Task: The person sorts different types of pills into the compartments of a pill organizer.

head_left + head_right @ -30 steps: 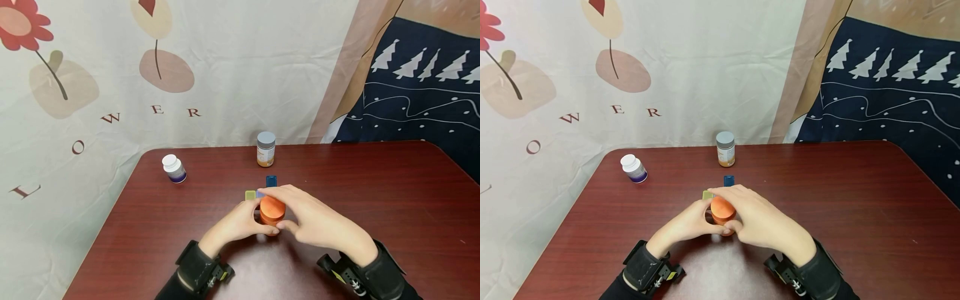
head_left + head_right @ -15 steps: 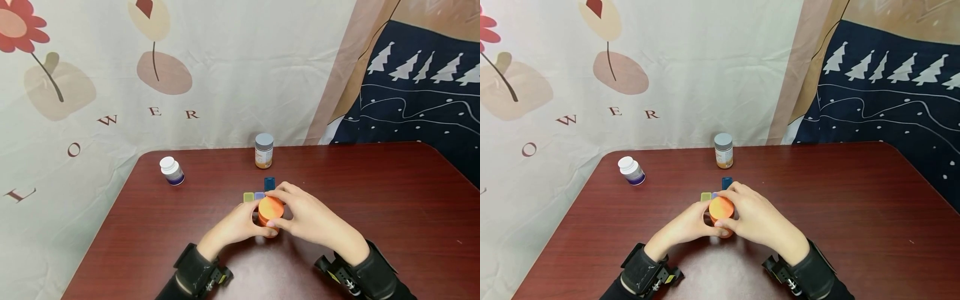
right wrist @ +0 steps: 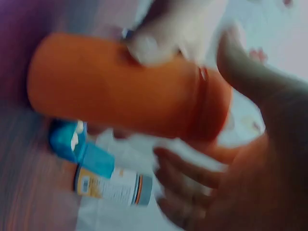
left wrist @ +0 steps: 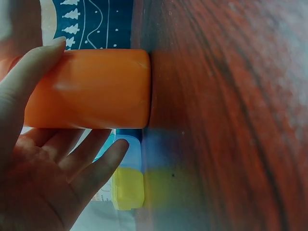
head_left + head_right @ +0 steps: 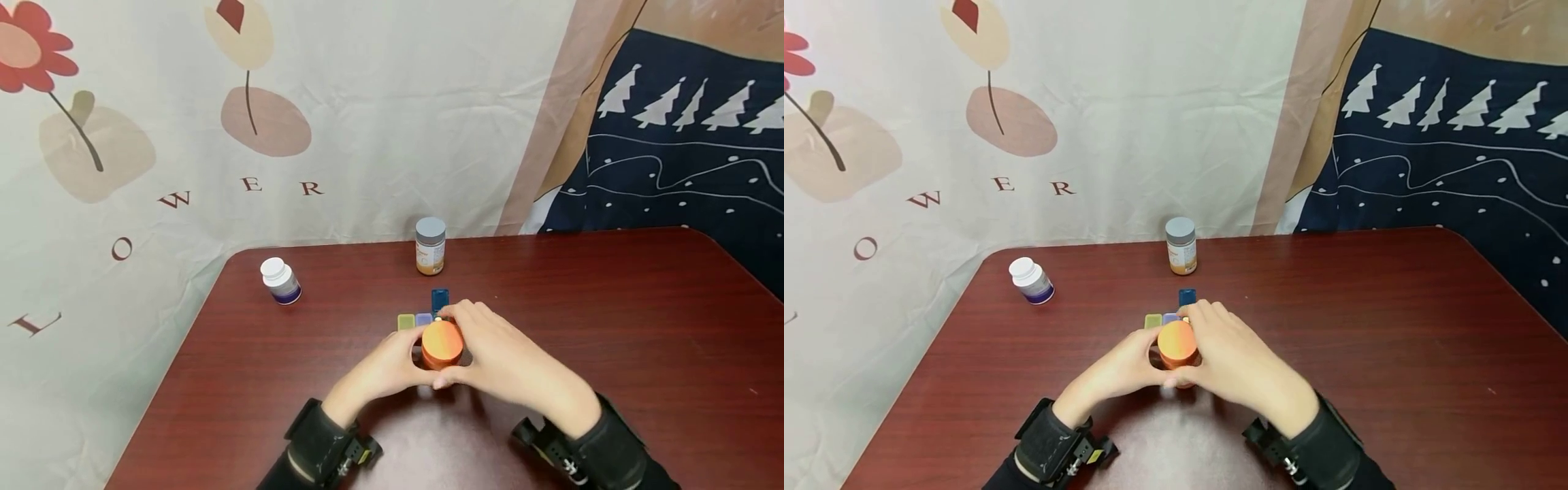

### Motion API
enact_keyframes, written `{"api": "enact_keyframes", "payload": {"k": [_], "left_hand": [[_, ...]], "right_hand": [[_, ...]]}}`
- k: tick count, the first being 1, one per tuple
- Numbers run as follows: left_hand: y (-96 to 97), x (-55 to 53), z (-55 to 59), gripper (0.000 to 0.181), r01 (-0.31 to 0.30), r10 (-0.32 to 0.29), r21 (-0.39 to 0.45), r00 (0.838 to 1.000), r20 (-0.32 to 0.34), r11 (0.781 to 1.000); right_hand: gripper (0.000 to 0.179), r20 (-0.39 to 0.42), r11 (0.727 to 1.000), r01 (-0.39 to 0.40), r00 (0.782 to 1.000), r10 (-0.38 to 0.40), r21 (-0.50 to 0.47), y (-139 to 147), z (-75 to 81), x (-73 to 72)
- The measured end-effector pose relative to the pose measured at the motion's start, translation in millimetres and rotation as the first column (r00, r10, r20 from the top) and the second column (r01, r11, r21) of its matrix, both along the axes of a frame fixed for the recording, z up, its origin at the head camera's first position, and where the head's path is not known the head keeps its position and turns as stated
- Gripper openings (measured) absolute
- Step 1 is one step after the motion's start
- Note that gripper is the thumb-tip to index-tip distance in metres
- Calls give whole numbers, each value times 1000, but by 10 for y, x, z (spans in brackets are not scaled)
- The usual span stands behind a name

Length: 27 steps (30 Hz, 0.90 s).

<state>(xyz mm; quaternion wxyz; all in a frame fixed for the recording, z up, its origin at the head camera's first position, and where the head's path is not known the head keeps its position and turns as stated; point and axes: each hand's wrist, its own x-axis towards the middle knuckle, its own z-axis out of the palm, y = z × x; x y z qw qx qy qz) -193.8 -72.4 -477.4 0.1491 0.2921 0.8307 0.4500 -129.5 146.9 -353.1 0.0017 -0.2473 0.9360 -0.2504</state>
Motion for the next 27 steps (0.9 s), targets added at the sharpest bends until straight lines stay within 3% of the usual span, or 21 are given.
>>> {"api": "enact_keyframes", "payload": {"k": [3, 6, 14, 23, 27], "left_hand": [[13, 0, 26, 65, -14, 14, -20, 1000, 5, 1000], [24, 5, 60, 65, -28, 29, -34, 999, 23, 999], [28, 12, 64, 66, -39, 39, -30, 999, 31, 999], [7, 17, 30, 60, -23, 23, -8, 1000, 8, 1000], [13, 19, 31, 60, -31, 31, -29, 999, -15, 999]], "right_hand": [[92, 71, 989, -121, 989, 127, -84, 177, -3, -107], [85, 88, 975, -181, 977, 194, -131, 306, -13, -191], [75, 60, 983, -146, 986, 154, -115, 305, -33, -226], [71, -27, 977, -188, 982, 186, -103, 88, -62, -106], [66, -101, 988, -152, 984, 147, -40, -32, -64, -36]]}}
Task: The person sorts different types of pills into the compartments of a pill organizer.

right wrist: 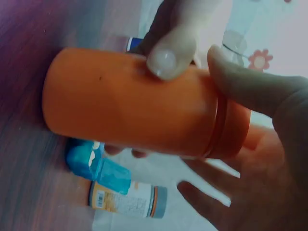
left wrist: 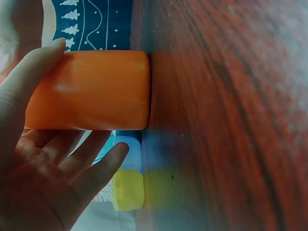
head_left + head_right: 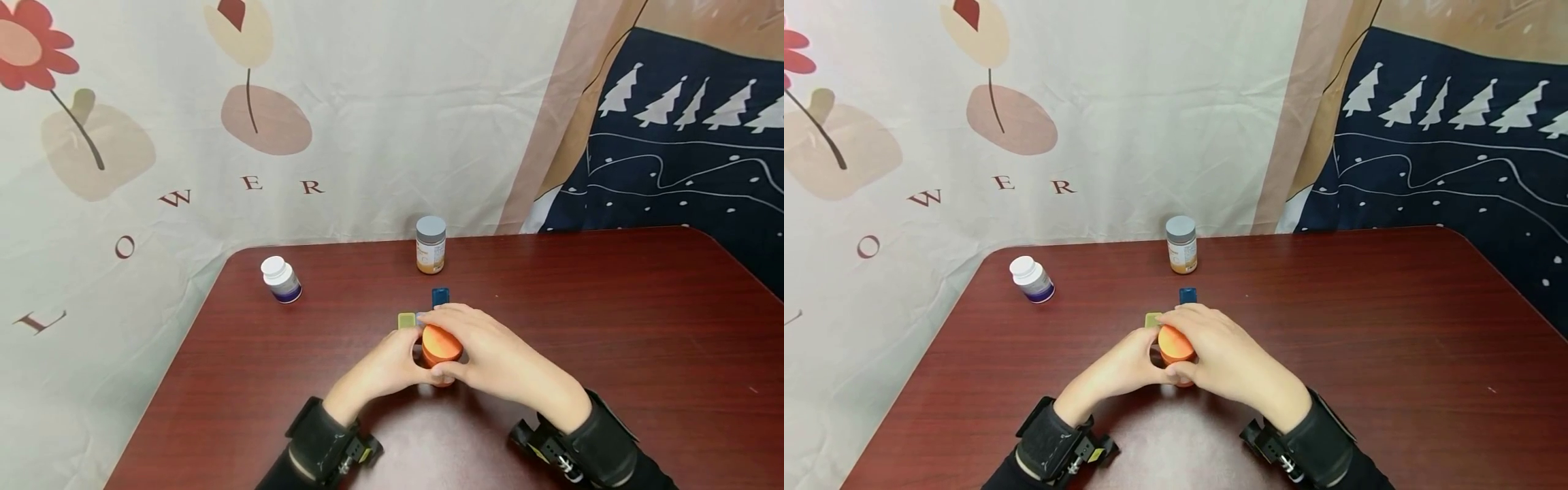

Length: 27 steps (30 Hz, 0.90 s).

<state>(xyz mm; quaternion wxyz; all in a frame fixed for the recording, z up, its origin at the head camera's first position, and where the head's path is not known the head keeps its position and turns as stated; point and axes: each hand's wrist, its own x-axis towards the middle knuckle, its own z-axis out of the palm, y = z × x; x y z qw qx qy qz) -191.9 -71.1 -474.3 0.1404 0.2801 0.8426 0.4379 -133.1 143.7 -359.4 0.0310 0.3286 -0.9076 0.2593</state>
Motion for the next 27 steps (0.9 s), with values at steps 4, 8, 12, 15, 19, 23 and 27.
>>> {"api": "enact_keyframes", "payload": {"k": [4, 8, 12, 15, 19, 23, 27], "left_hand": [[1, -7, -24, 64, 13, -13, 2, 1000, 7, 1000], [-13, -13, -28, 63, 30, -30, 3, 999, -13, 1000], [-11, -12, -5, 63, 16, -17, -22, 1000, -24, 1000], [-4, -10, -14, 65, 1, -1, -23, 1000, -12, 1000], [17, 7, -22, 65, -23, 21, -37, 999, -41, 999], [48, 37, -23, 57, -87, 80, -81, 993, -90, 993], [83, 76, -1, 53, -157, 137, -139, 980, -143, 978]], "right_hand": [[66, -147, 991, 115, 984, -103, 73, -89, -7, 66], [68, -277, 975, 172, 952, -127, 143, -141, -10, 106], [67, -212, 982, 113, 974, -80, 149, -99, 27, 101], [61, -90, 991, 68, 994, -58, 112, -39, 61, 75], [52, -130, 989, 86, 989, -70, 124, -23, 66, 68], [48, -294, 974, 154, 951, -100, 166, -83, 26, 95], [47, -391, 956, 214, 912, -121, 203, -154, -12, 135]]}}
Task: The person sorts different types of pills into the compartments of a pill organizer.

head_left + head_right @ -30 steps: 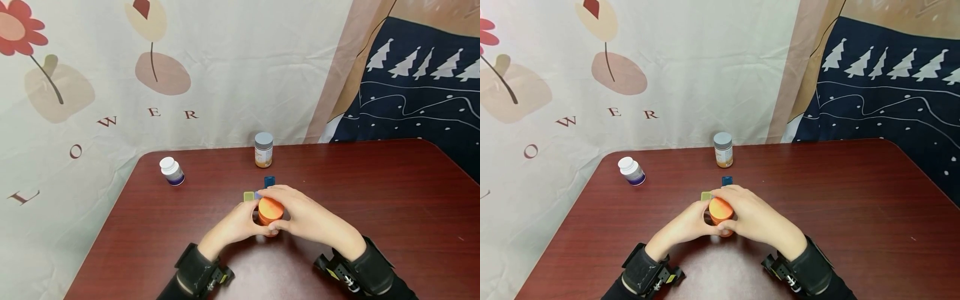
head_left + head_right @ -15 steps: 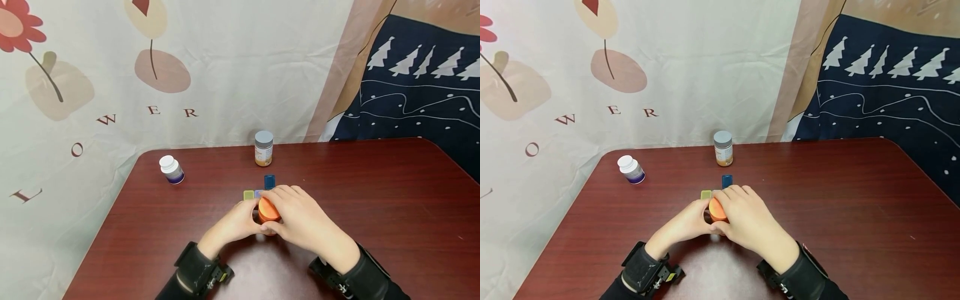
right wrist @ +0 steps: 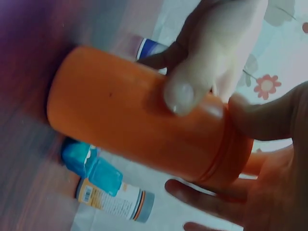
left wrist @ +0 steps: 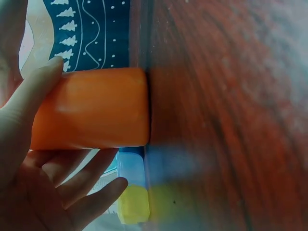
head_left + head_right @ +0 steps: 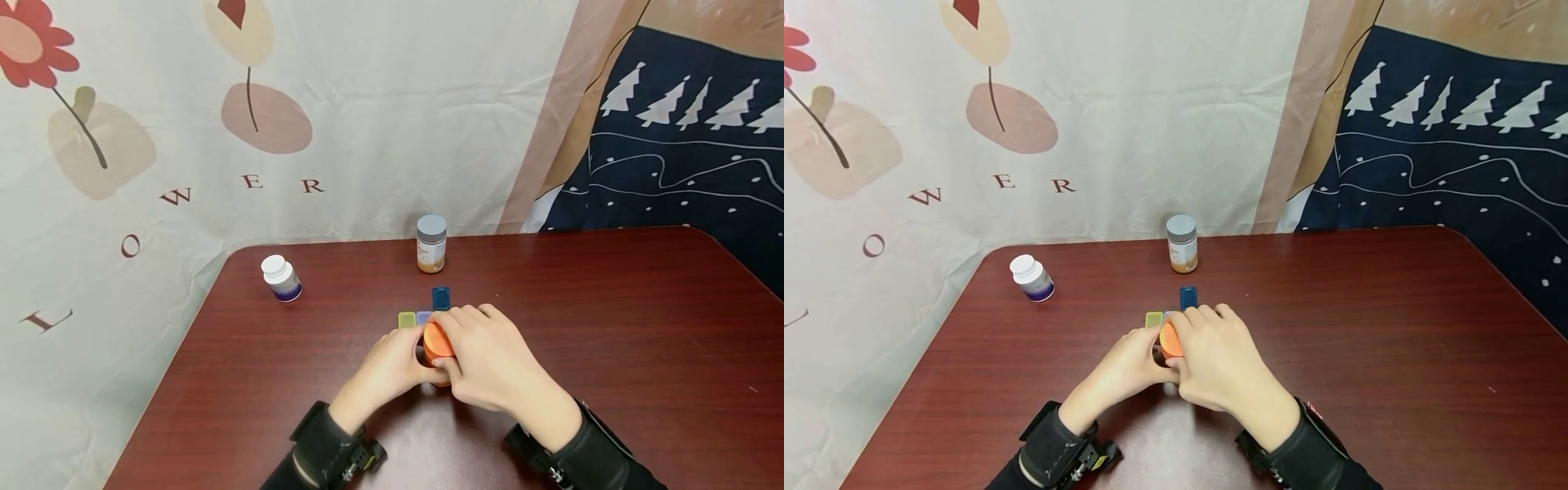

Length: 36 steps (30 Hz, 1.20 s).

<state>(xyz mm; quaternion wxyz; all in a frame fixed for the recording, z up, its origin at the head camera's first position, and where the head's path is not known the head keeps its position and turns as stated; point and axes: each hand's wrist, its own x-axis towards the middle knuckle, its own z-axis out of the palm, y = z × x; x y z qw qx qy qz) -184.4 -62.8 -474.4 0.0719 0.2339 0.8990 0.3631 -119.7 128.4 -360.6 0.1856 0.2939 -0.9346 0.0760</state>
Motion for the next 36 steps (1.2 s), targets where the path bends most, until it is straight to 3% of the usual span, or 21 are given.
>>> {"api": "enact_keyframes", "payload": {"k": [3, 5, 7, 11, 12, 14, 18, 19, 21, 23, 27, 30, 32, 34, 36], "left_hand": [[27, 40, 44, 53, -37, 36, -46, 999, -34, 998], [33, 88, 97, 53, -51, 48, -60, 997, -53, 997], [25, 148, 183, 54, -42, 37, -66, 997, -70, 997], [2, 323, 583, 56, 29, -30, -78, 1000, -6, 997], [-17, 315, 566, 56, 55, -57, -94, 998, -12, 994], [-24, 347, 683, 58, 97, -94, -134, 995, 23, 986], [-54, 210, 455, 64, 159, -173, -220, 984, -43, 962], [-40, 232, 551, 66, 166, -176, -228, 984, -26, 959], [-40, 206, 599, 62, 167, -176, -223, 984, -21, 961], [-39, 257, 797, 57, 146, -147, -211, 989, 14, 967], [-69, 268, 961, 46, 51, -59, -215, 998, -33, 975], [-78, 217, 935, 45, -20, -11, -242, 992, -128, 970], [-75, 137, 842, 49, -56, 9, -262, 984, -177, 963], [-90, -9, 604, 56, -83, 9, -293, 970, -245, 952], [-95, -140, 388, 66, -105, 13, -324, 962, -273, 940]], "right_hand": [[49, -43, 999, 23, 999, -22, 24, -38, -15, 27], [49, -28, 999, 31, 999, -31, 25, -52, -14, 40], [48, 30, 1000, 28, 999, -28, 10, -51, 0, 46], [47, 202, 999, 19, 979, -12, -32, -8, 58, 33], [47, 234, 999, 16, 972, -7, -38, 10, 71, 27], [47, 289, 999, 15, 957, -2, -43, 57, 103, 8], [49, 352, 997, 36, 936, -10, -68, 229, 159, -52], [48, 365, 995, 51, 931, -19, -80, 286, 180, -73], [48, 376, 991, 79, 926, -34, -106, 412, 220, -126], [48, 395, 985, 117, 917, -59, -124, 531, 260, -189], [51, 431, 976, 183, 895, -114, -122, 739, 334, -409], [54, 436, 972, 212, 888, -148, -103, 882, 374, -648], [55, 438, 970, 224, 885, -161, -97, 968, 401, -825], [56, 441, 967, 235, 881, -171, -95, 1034, 425, -996], [57, 447, 965, 244, 877, -176, -99, 1073, 446, -1153]]}}
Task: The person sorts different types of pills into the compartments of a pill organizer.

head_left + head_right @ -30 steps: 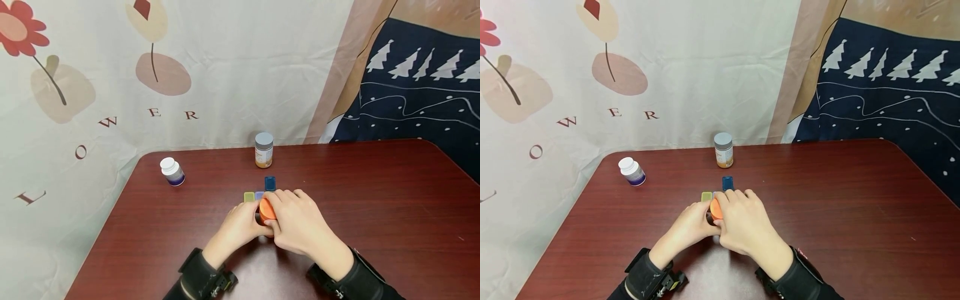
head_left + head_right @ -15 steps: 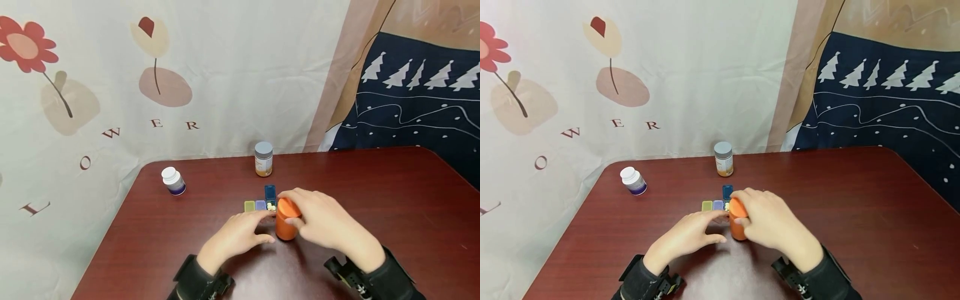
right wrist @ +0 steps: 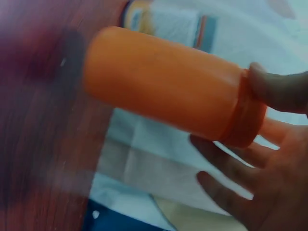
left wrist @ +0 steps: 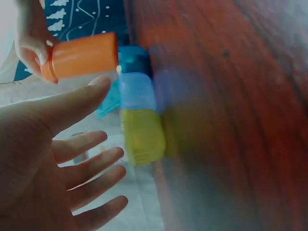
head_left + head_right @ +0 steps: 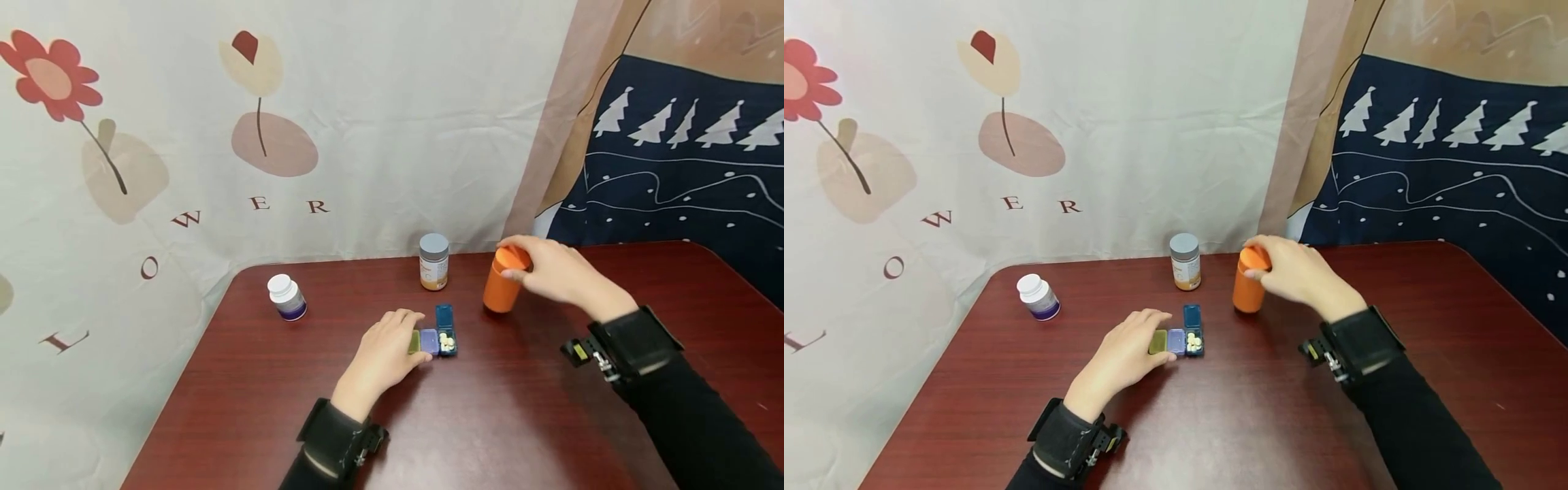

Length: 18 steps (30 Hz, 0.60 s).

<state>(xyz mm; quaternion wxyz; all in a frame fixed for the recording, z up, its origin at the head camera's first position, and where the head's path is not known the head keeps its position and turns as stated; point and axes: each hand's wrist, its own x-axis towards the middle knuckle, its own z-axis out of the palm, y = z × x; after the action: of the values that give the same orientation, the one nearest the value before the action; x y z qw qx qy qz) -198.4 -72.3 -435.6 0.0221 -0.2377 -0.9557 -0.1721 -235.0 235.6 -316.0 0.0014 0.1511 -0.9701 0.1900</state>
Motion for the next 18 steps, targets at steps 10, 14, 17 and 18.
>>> {"api": "enact_keyframes", "payload": {"k": [10, 14, 17, 18], "left_hand": [[45, 85, 277, 68, -50, 53, -34, 993, 103, 998], [65, 137, 444, 64, -66, 73, -47, 986, 147, 997], [75, 150, 487, 61, -76, 86, -67, 984, 158, 995], [76, 154, 494, 60, -77, 88, -76, 983, 159, 994]], "right_hand": [[55, -39, 999, -12, 999, 13, 31, -65, -47, -554], [55, -38, 999, -18, 999, 19, 36, -140, -51, -674], [55, -11, 999, -30, 999, 30, 33, -179, -81, -765], [55, 1, 999, -34, 999, 34, 30, -185, -104, -796]]}}
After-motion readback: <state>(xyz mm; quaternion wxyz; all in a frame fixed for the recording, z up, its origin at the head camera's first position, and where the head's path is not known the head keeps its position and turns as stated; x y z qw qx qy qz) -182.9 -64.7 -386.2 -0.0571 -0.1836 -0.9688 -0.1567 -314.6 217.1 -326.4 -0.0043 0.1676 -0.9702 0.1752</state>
